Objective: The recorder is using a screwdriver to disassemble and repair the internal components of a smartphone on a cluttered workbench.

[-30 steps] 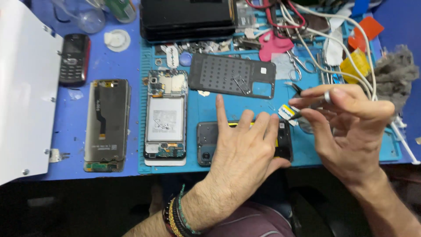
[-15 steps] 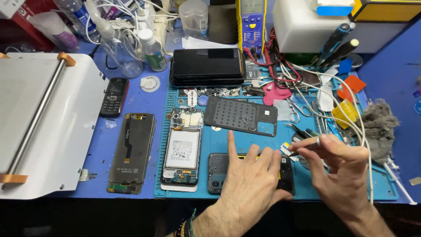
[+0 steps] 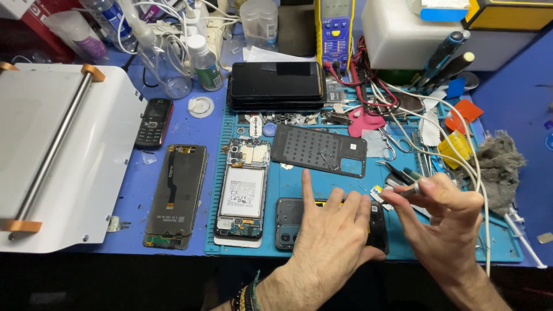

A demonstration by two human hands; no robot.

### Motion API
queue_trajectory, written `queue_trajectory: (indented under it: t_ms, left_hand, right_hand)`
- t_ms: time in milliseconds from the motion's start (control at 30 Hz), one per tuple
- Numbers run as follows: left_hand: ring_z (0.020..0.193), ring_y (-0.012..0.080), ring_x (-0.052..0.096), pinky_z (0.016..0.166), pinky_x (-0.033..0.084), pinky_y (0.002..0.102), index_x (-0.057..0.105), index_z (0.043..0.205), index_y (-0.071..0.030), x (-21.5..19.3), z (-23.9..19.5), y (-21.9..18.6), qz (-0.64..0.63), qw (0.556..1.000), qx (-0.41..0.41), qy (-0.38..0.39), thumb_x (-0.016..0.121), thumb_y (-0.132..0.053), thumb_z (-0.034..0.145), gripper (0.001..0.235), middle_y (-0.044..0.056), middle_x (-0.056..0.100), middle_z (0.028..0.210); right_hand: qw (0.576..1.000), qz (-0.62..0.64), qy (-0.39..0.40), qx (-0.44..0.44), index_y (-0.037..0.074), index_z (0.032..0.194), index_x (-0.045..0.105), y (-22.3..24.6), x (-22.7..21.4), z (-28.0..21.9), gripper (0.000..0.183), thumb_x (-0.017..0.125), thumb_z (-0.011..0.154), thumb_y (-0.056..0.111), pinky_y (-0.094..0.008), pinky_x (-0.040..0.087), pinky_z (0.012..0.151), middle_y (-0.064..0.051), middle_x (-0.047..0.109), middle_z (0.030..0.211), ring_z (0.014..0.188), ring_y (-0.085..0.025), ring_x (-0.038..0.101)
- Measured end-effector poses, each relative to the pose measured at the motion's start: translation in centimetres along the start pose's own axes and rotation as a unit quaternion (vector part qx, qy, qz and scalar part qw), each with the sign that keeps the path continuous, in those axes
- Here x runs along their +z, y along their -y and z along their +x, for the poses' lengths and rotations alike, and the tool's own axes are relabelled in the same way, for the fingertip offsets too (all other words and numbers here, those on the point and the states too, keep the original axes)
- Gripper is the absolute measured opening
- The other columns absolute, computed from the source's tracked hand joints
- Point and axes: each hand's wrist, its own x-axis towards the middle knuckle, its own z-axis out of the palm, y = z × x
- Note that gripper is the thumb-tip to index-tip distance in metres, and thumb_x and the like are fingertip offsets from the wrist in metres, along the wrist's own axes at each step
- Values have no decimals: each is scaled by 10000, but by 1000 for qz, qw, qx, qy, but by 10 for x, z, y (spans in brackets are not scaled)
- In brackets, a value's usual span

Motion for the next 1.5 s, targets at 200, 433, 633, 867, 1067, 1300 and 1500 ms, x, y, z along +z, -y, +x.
queue_trajectory:
  t_ms: [200,433,633,867,1067,1300,1500]
  left_hand:
    - [985,312,515,1108,95,895,633,1197,57,0,1,-1,15,1000,-3,-1,806,-601,702,842,124,566,988]
    - [1016,325,516,1095,47,908,625,1252,69,1,2,0,-1,1000,1,28,807,-601,712,879,160,588,1035]
    - [1002,323,528,1111,76,883,625,1243,54,4,1,-1,12,1000,-4,8,815,-593,699,866,148,590,1037]
    - [1003,314,524,1095,80,905,618,1238,60,3,0,0,2,1000,2,15,815,-587,718,853,148,578,1030]
    - [989,313,523,1105,95,890,639,1211,45,2,0,-1,23,1000,-1,2,812,-598,700,839,136,578,1025]
    - [943,301,525,1110,104,887,627,1244,40,2,-1,-3,41,999,-2,-17,821,-583,686,858,115,563,998]
    - [1008,296,533,1116,94,888,538,1402,-14,0,-7,-5,41,999,-1,-25,787,-566,731,904,123,584,1079]
  right_hand:
    - [999,-41,17,-24,157,1261,216,27,6,13,592,607,936,-145,-277,656,832,-187,640,1193,1050,-238,733]
    - [999,-46,-9,-25,103,1274,240,8,3,2,659,690,867,-156,-304,703,807,-183,502,1184,980,-249,739]
    - [993,-96,-4,-62,145,1318,310,18,3,4,703,763,849,-117,-248,681,726,-113,595,1010,889,-198,774]
    - [999,-43,1,-11,141,1286,264,12,2,5,652,683,876,-145,-274,698,716,-194,579,1160,977,-241,754]
    - [995,-89,-23,-38,114,1283,272,14,9,7,662,751,881,-103,-262,663,663,-170,564,1136,947,-216,733]
    - [986,-134,-50,-82,86,1264,281,22,23,5,647,771,903,-133,-282,657,667,-176,552,1079,908,-238,725]
    - [991,-89,-89,-46,17,1338,239,22,19,-6,640,708,939,-160,-374,665,839,-244,443,1233,1025,-319,692]
